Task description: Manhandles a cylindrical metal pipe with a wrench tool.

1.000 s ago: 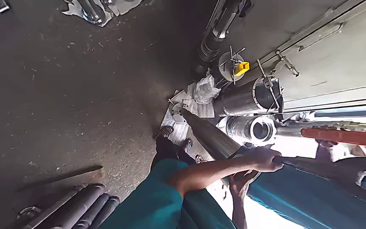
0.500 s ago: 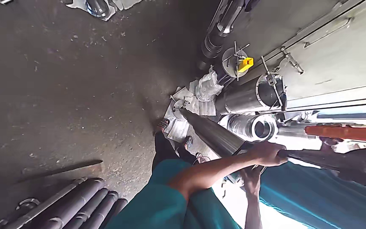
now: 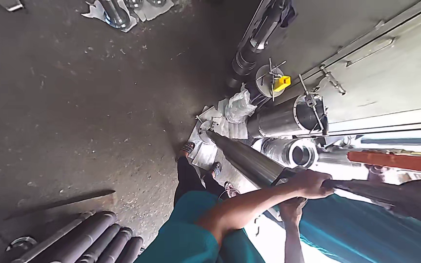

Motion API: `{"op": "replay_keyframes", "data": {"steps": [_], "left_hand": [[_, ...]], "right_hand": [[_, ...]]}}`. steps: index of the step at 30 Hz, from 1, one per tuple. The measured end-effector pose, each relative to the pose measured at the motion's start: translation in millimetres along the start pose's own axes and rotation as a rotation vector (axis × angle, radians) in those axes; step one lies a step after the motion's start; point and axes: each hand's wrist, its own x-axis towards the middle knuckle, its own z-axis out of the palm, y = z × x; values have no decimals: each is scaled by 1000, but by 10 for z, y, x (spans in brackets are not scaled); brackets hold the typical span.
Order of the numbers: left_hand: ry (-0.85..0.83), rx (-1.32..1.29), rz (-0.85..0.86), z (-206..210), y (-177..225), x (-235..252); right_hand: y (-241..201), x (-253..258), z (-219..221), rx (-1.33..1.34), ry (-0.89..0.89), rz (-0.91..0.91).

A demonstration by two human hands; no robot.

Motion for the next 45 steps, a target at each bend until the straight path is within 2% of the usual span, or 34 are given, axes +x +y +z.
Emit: {"op": "replay_keyframes", "data": {"steps": [1,2,3,5,7,9,10,14,17,22,25,29,45], "left_hand": [[10,-1,7,-1,-16,9],[17,0,12,7,-30,16],[20,2,15,14,-38,25],[13,-9,17,23,-27,43],[15,-24,18,16,-12,50],[18,-15,11,-20,1,35],[15,-7,7,-27,-3,29],[25,-15,20,-21,-56,54],[14,-25,5,-43,-61,77],[19,-47,25,-81,-70,71],[16,-56,25,-78,-56,50],[12,-55,41,-34,-73,83],[-16,-48,17,20,-52,148]], "right_hand": [[-74,58,-81,46,-151,135],[-98,92,-100,76,-196,207],[-134,95,-137,83,-227,248],[-99,77,-172,47,-241,215],[166,56,85,109,9,63],[49,107,-35,106,-170,175],[35,121,-49,119,-203,199],[188,161,93,107,-191,188],[415,182,321,95,-89,178],[308,151,305,62,-100,212],[68,88,119,85,-156,247],[387,150,360,25,-71,193],[432,174,322,25,-81,233]]}}
